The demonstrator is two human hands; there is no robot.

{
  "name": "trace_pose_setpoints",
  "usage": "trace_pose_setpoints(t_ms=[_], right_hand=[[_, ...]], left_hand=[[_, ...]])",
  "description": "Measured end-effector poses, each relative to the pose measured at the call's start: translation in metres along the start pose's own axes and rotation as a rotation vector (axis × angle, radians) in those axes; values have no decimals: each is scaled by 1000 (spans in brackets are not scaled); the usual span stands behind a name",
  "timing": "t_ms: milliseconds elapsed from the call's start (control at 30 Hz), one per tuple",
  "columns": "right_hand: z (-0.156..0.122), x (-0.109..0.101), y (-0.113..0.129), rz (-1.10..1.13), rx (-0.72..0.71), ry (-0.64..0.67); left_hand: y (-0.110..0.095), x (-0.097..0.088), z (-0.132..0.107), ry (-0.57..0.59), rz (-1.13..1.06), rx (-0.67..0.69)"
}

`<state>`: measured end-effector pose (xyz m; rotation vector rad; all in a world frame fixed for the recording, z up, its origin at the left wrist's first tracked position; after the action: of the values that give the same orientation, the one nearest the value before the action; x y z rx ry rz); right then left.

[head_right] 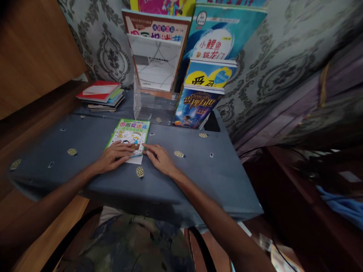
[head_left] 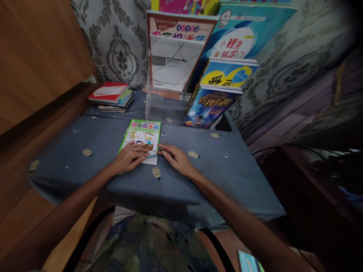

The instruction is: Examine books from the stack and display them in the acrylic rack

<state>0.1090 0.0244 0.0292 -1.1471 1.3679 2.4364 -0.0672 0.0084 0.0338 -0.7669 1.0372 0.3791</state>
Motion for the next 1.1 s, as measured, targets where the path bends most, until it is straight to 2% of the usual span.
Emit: trace_pose_setpoints(t_ms=[200,600,800,933,1100], right_hand=[[-1,2,-2,43,27,15],[-5,8,18,16,-27,67],[-17,20,42,-134,-179,102],[-21,23,49,-254,-237,124],[-21,23,54,-278,-290,125]], left_hand=[[-1,0,0,-1,6,-4],[2,6,-1,42,29,8],[4,6,-1,62,39,11],[-15,5,-8,84,140,7],[-47,11,-28,94,261,-17]])
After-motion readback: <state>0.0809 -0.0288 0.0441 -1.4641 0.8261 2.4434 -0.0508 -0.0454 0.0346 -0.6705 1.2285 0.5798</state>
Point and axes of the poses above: each hand's wrist, its own z-axis towards the middle knuckle, its own x-axis out of the palm, y = z × x, the point moved 8 cm from there along z, towards the middle knuckle, and after that the axes turned 2 degrees about y, right-handed, at the moved point
